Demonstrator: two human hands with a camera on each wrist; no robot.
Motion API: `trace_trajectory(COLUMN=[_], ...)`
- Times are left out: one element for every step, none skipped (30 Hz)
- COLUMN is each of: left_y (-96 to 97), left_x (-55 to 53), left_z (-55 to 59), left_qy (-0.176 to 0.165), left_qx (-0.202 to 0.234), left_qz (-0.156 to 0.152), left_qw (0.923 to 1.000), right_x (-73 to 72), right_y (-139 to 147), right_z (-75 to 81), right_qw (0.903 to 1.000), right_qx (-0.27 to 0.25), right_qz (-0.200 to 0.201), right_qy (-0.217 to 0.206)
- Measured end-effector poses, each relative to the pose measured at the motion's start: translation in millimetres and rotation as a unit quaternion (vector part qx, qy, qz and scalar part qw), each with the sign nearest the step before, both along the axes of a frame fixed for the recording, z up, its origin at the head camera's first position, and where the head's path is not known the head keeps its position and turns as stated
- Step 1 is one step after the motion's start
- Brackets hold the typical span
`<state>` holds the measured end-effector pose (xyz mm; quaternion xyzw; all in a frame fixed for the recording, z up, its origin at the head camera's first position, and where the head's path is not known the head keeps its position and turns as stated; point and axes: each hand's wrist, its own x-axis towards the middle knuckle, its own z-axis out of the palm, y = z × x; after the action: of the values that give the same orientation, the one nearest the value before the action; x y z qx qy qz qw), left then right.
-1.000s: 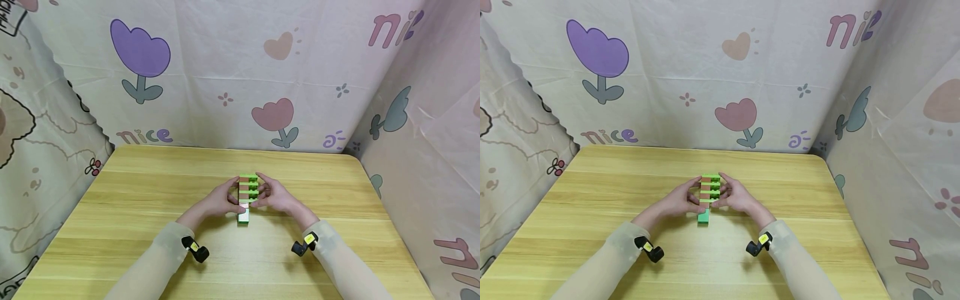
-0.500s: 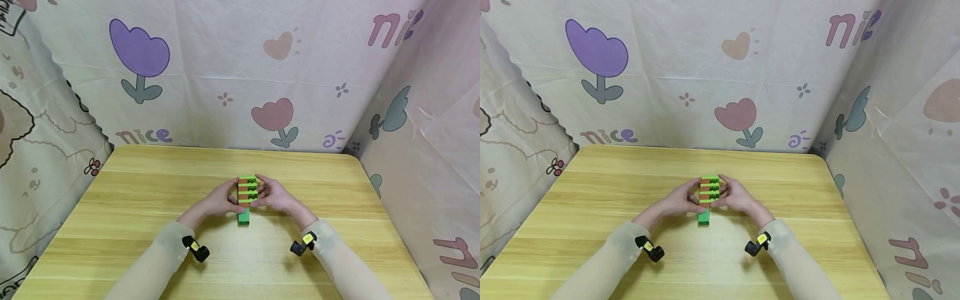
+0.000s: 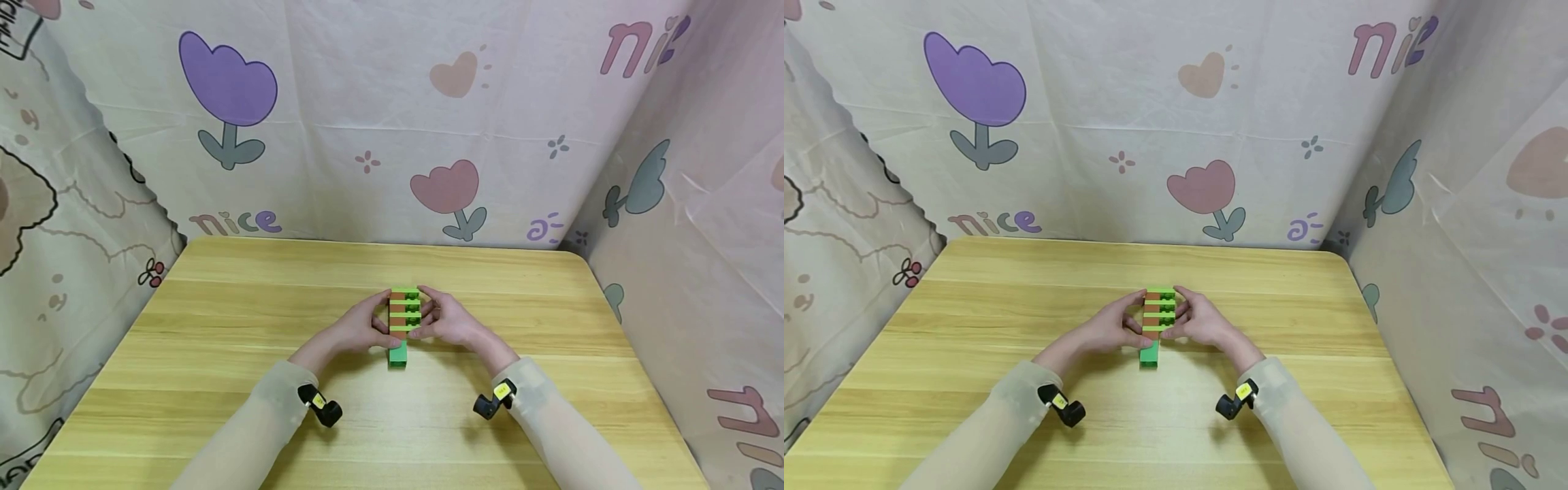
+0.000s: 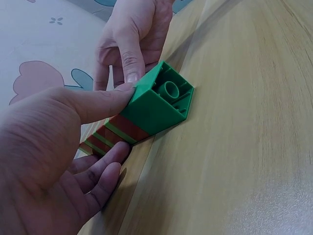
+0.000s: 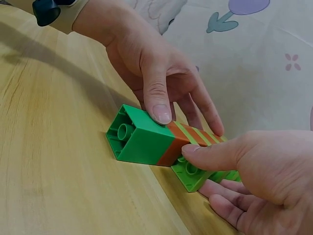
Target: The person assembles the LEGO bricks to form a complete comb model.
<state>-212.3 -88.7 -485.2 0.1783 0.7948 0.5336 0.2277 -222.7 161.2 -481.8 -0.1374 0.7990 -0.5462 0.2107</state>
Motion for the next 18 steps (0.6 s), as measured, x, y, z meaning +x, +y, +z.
trace_trajectory(left_y=[0.0,0.0,0.0,-0.1,-0.2,-0.2,-0.4,-0.9,-1.3,-2.0,-2.8,-3.7,-5.0,-6.4,-7.7,-9.2,-10.9,-12.5], left_x=[-0.1,0.0,0.3,0.3,0.3,0.5,0.8,0.8,1.0,1.2,1.6,2.2,3.0,3.8,4.7,5.7,6.9,7.9], left_z=[-0.2,-0.3,-0.1,-0.2,-0.4,-0.2,0.0,-0.1,-0.3,-0.6,-0.5,-0.2,0.2,0.7,1.7,2.4,3.5,4.3], left_qy=[0.001,0.001,0.002,0.002,0.003,0.004,0.003,0.003,0.001,-0.001,-0.003,-0.006,-0.007,-0.007,-0.006,-0.002,0.004,0.011], left_qx=[0.002,0.003,0.003,0.004,0.005,0.006,0.007,0.006,0.006,0.005,0.004,0.004,0.001,-0.005,-0.007,-0.009,-0.011,-0.011], left_qz=[-0.001,-0.003,-0.004,-0.007,-0.008,-0.01,-0.01,-0.009,-0.006,-0.001,0.004,0.01,0.018,0.025,0.03,0.035,0.04,0.044], left_qw=[1.0,1.0,1.0,1.0,0.9999,0.9999,0.9999,0.9999,1.0,1.0,1.0,0.9999,0.9998,0.9997,0.9995,0.9993,0.9992,0.9989], right_x=[0.4,0.8,1.1,1.6,1.9,2.4,3.1,3.3,3.7,4.2,4.6,5.3,5.9,6.4,7.3,8.4,9.6,11.1], right_y=[0,0,0,1,1,2,2,3,3,4,4,5,5,6,7,7,8,9], right_z=[0.1,0.3,0.2,0.2,0.1,0.0,0.3,0.0,-0.5,-0.7,-1.2,-1.4,-1.9,-2.2,-2.3,-2.2,-1.9,-1.2], right_qw=[1.0,1.0,1.0,1.0,1.0,1.0,1.0,1.0,1.0,1.0,1.0,1.0,1.0,1.0,0.9999,0.9999,0.9998,0.9998], right_qx=[0.001,0.002,0.002,0.002,0.002,0.002,0.001,-0.001,-0.001,-0.003,-0.004,-0.003,-0.002,0.0,0.003,0.005,0.009,0.011], right_qz=[0.001,0.002,0.002,0.002,0.002,0.001,0.0,-0.002,-0.004,-0.006,-0.007,-0.008,-0.007,-0.006,-0.005,-0.004,-0.003,-0.002], right_qy=[0.002,0.004,0.005,0.005,0.007,0.008,0.007,0.007,0.006,0.005,0.004,0.004,0.005,0.007,0.009,0.012,0.016,0.019])
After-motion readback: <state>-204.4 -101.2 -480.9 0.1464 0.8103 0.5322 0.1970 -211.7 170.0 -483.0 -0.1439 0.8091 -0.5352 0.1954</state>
